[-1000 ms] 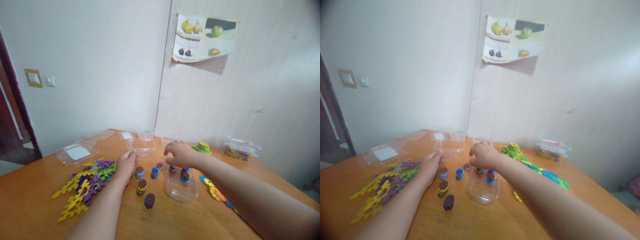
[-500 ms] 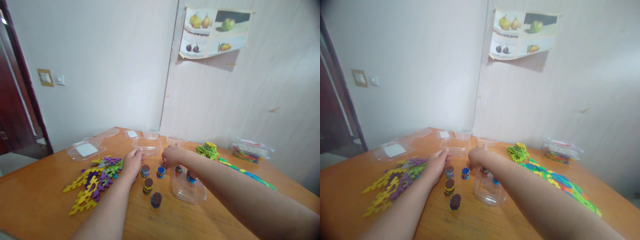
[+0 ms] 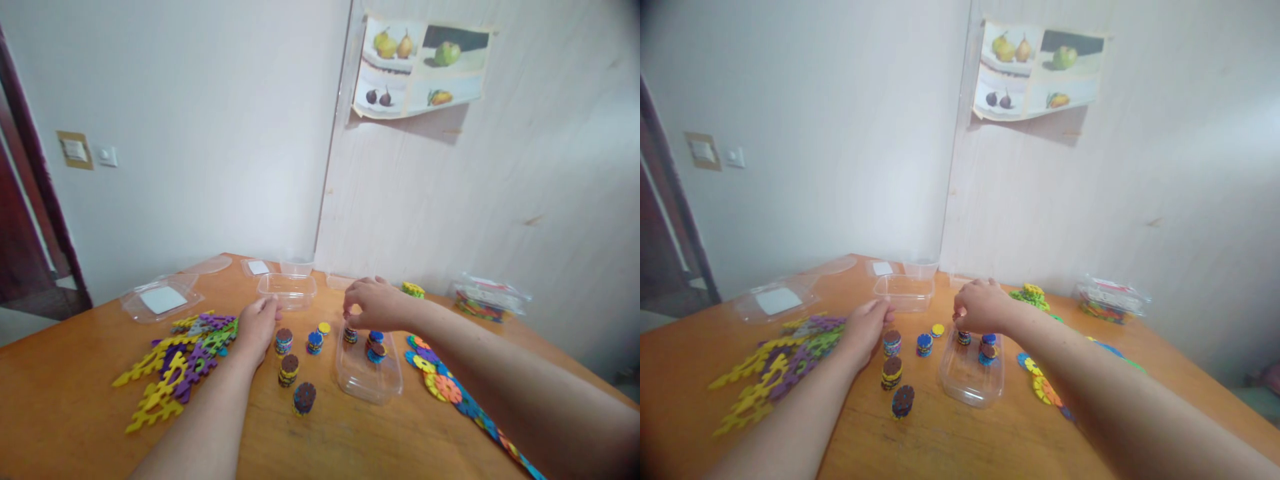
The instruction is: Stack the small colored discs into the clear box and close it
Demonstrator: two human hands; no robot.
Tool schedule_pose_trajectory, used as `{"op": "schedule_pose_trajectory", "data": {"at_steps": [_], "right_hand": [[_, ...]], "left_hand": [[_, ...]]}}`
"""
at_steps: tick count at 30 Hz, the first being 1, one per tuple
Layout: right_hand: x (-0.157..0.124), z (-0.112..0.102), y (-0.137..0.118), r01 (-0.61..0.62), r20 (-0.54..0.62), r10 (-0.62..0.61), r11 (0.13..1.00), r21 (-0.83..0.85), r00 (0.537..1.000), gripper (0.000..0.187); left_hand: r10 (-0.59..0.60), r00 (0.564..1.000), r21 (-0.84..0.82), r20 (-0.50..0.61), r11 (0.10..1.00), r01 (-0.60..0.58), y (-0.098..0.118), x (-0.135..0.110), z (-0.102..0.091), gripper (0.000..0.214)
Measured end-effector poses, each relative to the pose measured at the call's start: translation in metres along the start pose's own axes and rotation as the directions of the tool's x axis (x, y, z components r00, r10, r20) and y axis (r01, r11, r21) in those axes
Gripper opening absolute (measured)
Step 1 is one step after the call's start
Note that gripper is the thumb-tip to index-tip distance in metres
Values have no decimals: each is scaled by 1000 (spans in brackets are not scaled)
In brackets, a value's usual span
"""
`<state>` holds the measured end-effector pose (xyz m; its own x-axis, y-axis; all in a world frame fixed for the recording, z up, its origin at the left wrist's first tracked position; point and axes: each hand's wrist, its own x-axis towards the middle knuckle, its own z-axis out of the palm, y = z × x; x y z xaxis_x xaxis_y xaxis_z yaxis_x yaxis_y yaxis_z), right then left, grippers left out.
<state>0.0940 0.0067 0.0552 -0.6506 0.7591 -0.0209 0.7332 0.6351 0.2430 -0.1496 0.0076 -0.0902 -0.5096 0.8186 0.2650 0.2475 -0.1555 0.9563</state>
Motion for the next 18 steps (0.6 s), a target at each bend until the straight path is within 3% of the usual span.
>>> {"op": "schedule_pose_trajectory", "data": {"at_steps": [8, 13, 18], "right_hand": [[-39, 24, 30, 6, 43, -6, 1000, 13, 999, 28], [-42, 26, 34, 13, 35, -13, 1000, -2, 999, 25], [-36, 29, 30, 107, 54, -107, 994, 12, 993, 27]], "left_hand": [[-19, 1000, 14, 3, 1000, 19, 7, -3, -1, 46], [-25, 1000, -4, 5, 1000, 25, 9, -4, -2, 45], [-15, 1000, 15, 12, 1000, 15, 6, -2, -2, 45]]}}
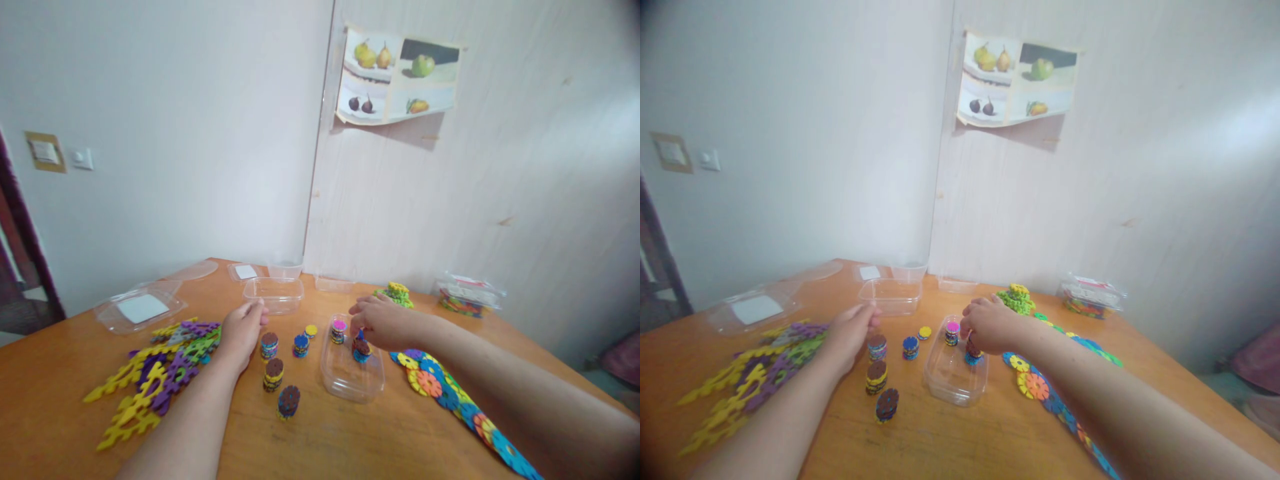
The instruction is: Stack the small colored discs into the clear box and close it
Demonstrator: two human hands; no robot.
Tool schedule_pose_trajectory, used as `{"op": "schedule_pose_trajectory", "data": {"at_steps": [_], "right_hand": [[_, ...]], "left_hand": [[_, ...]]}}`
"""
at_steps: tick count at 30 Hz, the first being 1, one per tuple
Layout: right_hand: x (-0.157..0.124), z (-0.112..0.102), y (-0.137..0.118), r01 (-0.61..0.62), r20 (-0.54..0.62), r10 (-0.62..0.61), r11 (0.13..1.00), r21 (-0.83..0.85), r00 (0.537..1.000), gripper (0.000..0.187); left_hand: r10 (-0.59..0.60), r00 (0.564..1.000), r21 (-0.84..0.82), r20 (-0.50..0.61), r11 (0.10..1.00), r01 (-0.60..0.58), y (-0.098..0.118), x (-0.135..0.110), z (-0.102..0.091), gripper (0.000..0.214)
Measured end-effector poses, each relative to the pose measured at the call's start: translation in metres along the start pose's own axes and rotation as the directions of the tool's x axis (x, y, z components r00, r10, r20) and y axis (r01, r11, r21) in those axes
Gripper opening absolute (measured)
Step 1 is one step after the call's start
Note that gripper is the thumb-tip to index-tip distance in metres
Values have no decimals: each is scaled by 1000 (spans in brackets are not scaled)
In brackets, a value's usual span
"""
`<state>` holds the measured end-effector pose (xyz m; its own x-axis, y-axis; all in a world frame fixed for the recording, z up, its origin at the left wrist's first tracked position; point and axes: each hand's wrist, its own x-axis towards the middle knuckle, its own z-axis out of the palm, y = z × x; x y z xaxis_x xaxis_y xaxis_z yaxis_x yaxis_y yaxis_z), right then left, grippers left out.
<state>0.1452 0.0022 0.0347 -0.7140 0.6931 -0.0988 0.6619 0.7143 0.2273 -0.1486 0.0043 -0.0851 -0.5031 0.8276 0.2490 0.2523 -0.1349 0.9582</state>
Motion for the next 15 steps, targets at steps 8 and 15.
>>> {"op": "schedule_pose_trajectory", "data": {"at_steps": [8, 15], "right_hand": [[1, 3, -9, 43, 40, -40, 997, -64, 998, 23], [-3, 4, -10, 8, 60, -3, 996, -93, 998, 26]], "left_hand": [[-3, 1000, -13, 3, 1000, 3, 2, -2, 0, 43], [-5, 1000, -13, 4, 1000, 5, 0, 0, 0, 43]]}}
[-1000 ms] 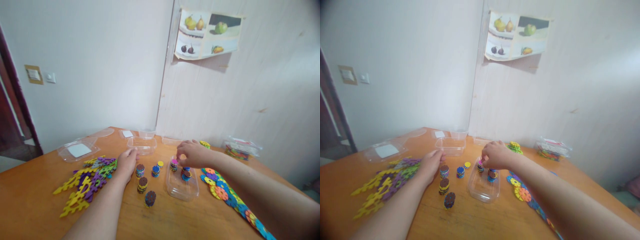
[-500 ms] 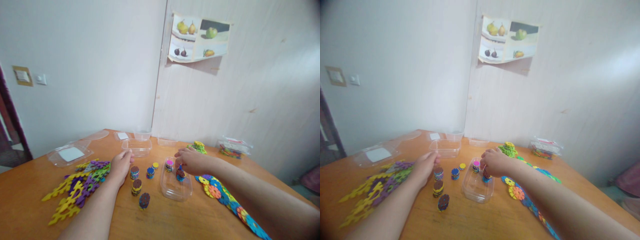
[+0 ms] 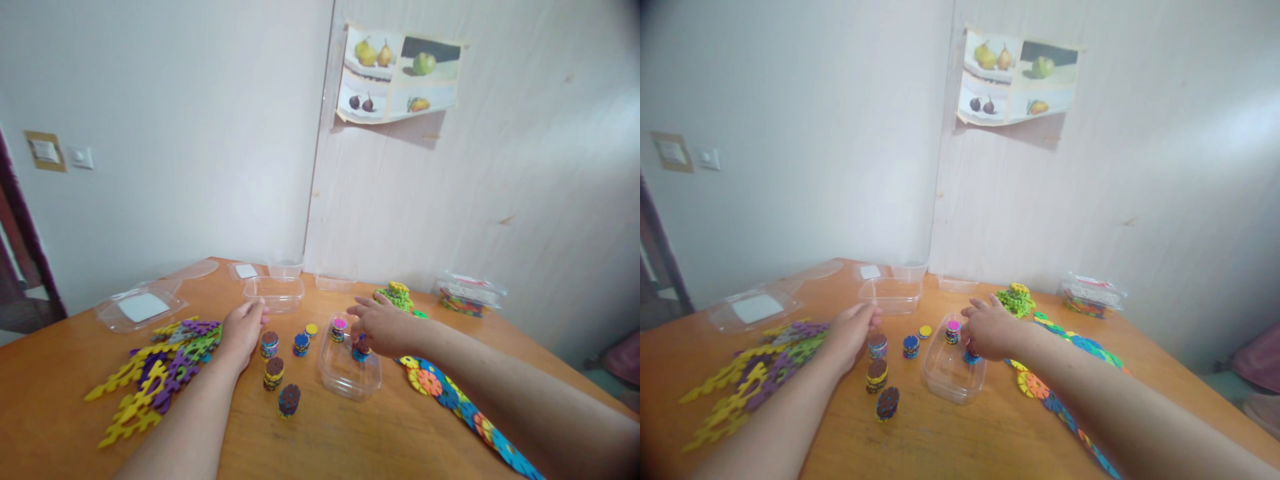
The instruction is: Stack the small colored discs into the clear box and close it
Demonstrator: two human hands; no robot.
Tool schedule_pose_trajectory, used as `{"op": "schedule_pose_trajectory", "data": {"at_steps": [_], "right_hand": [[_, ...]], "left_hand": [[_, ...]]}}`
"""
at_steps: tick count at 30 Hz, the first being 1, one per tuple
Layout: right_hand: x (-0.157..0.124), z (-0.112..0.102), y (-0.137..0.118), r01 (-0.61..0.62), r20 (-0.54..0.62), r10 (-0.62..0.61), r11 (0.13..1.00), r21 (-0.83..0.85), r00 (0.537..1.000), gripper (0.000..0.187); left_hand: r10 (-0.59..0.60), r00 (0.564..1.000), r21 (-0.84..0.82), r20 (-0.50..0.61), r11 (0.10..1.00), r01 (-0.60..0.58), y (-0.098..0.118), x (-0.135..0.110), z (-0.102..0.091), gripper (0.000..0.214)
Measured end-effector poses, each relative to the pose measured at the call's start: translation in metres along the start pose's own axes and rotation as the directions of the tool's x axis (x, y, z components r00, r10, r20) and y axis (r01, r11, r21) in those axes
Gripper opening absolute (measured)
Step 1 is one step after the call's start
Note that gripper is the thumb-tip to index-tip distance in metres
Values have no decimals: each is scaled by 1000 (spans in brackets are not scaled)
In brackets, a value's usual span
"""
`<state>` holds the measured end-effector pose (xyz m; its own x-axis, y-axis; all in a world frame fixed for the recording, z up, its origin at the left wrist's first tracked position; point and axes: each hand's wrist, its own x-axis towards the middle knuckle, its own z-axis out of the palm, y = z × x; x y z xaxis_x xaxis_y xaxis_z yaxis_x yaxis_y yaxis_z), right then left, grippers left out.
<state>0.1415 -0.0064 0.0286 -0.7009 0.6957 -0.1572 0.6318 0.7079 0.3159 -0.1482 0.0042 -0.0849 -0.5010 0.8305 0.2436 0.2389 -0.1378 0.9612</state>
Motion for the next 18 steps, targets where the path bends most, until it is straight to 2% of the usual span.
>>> {"op": "schedule_pose_trajectory", "data": {"at_steps": [12, 18], "right_hand": [[-2, -2, 1, -61, -33, 64, 994, 94, 997, 24], [10, -13, -6, -73, -235, 106, 987, 146, 966, 27]], "left_hand": [[-8, 1000, -30, -3, 1000, 8, 3, -2, 1, 42], [2, 1000, 26, 3, 1000, -2, 0, 0, 1, 44]]}}
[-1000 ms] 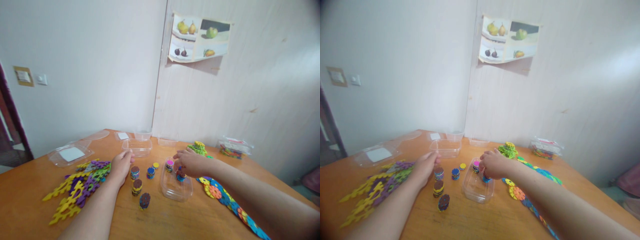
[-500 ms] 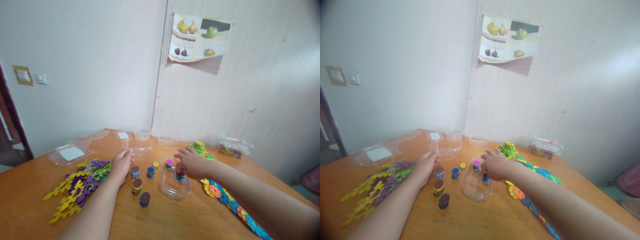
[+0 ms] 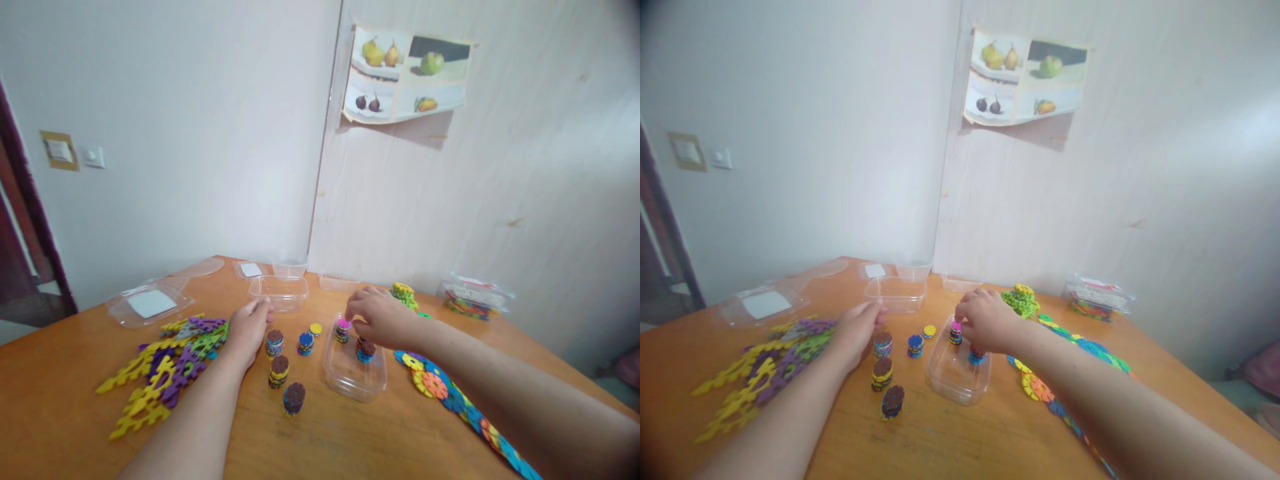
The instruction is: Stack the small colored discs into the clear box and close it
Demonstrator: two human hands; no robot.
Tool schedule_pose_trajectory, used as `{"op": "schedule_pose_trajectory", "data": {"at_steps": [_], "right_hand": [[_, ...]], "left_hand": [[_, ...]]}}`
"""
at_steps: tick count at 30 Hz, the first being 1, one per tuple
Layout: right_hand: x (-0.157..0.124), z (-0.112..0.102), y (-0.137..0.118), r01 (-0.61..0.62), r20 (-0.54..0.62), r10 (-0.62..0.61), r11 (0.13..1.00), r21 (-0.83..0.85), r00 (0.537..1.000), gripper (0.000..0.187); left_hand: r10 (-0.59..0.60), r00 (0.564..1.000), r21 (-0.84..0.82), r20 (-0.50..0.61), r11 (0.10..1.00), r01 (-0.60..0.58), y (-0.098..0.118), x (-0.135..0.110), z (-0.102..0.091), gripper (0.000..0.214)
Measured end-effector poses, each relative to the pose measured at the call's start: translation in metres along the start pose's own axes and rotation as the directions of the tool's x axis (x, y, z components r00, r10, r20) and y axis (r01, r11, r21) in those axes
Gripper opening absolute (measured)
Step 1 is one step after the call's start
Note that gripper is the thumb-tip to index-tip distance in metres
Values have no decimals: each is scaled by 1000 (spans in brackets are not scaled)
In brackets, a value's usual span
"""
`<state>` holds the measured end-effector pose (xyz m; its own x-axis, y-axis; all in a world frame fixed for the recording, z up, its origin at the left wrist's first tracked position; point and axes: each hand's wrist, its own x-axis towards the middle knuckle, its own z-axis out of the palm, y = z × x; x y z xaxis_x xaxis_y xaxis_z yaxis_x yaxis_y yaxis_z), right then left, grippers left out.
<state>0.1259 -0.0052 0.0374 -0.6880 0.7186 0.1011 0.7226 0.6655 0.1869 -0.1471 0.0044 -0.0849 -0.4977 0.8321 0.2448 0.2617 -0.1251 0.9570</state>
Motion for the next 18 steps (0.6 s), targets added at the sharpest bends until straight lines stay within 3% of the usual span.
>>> {"op": "schedule_pose_trajectory", "data": {"at_steps": [5, 11, 18], "right_hand": [[35, -2, -19, -21, 18, 22, 999, -39, 1000, 31], [79, 13, -38, 4, 200, 13, 997, -82, 980, 36], [93, 24, -45, 14, 320, 14, 996, -85, 947, 38]], "left_hand": [[9, 1000, 7, 7, 1000, -9, -2, 1, 0, 44], [-7, 1000, 3, -2, 1000, 7, -1, 0, -1, 44], [-3, 1000, 1, 4, 1000, 2, -2, 1, -1, 48]]}}
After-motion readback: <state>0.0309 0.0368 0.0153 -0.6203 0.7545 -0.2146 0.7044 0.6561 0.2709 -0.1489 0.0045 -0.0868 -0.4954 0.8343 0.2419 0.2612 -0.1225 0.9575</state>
